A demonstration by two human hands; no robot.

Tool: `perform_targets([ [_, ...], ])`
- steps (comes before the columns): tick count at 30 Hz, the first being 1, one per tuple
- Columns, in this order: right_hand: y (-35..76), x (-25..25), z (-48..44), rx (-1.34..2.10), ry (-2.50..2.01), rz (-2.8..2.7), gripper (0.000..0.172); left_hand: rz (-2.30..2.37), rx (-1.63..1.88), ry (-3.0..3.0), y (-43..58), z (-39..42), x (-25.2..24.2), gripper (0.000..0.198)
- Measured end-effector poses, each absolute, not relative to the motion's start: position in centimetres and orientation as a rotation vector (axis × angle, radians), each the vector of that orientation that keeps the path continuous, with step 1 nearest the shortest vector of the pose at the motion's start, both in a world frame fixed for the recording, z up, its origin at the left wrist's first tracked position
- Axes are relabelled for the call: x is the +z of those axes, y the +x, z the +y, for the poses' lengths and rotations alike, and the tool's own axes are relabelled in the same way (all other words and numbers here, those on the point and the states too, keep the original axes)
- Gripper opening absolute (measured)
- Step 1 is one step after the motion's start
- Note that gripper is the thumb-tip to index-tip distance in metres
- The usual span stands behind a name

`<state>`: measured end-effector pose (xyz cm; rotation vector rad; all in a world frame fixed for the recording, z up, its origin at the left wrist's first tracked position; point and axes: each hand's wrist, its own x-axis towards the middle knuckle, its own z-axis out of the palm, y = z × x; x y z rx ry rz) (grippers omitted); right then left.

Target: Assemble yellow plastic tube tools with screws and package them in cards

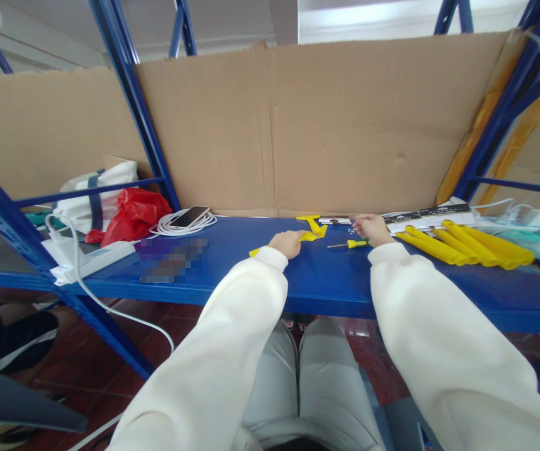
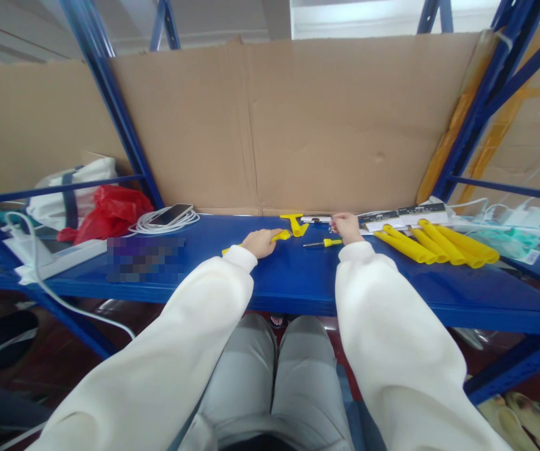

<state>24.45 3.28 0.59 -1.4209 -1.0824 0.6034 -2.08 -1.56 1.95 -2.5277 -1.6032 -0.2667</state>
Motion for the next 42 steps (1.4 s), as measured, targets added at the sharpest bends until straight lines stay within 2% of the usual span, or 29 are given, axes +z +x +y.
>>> perform_targets([
  [3, 25.8, -0.4, 4.1, 0.187, -1.713, -1.350, 0.015, -1.625, -0.228, -2.541, -2.1, -1.3, 1.8, 0.053],
  [5, 26.1, -0.7, 4.4, 0.048, -1.873, -1.537, 0.023, -1.637, -0.214, -2.546, -2.2, -1.2, 1.7, 0.052],
  [9, 26.2, -0.7, 4.8, -0.057, -2.010, -1.766, 0.037, -1.648, -0.201, -2.552, -2.2, -0.9, 1.5, 0.051],
  [13, 26.1, -0.4, 5.1, -0.094, -2.083, -1.879, 0.041, -1.650, -0.204, -2.551, -2.1, -0.9, 1.5, 0.051],
  [22, 26.0, -0.3, 5.6, -0.094, -2.162, -1.919, 0.036, -1.639, -0.202, -2.557, -2.1, -1.0, 1.5, 0.051],
  [32, 25.7, -0.1, 5.1, -0.109, -2.123, -1.903, 0.017, -1.636, -0.212, -2.569, -2.1, -1.1, 1.5, 0.051],
  [42, 24.9, 0.5, 4.3, -0.049, -2.089, -1.881, 0.016, -1.643, -0.207, -2.563, -2.1, -1.1, 1.5, 0.052],
])
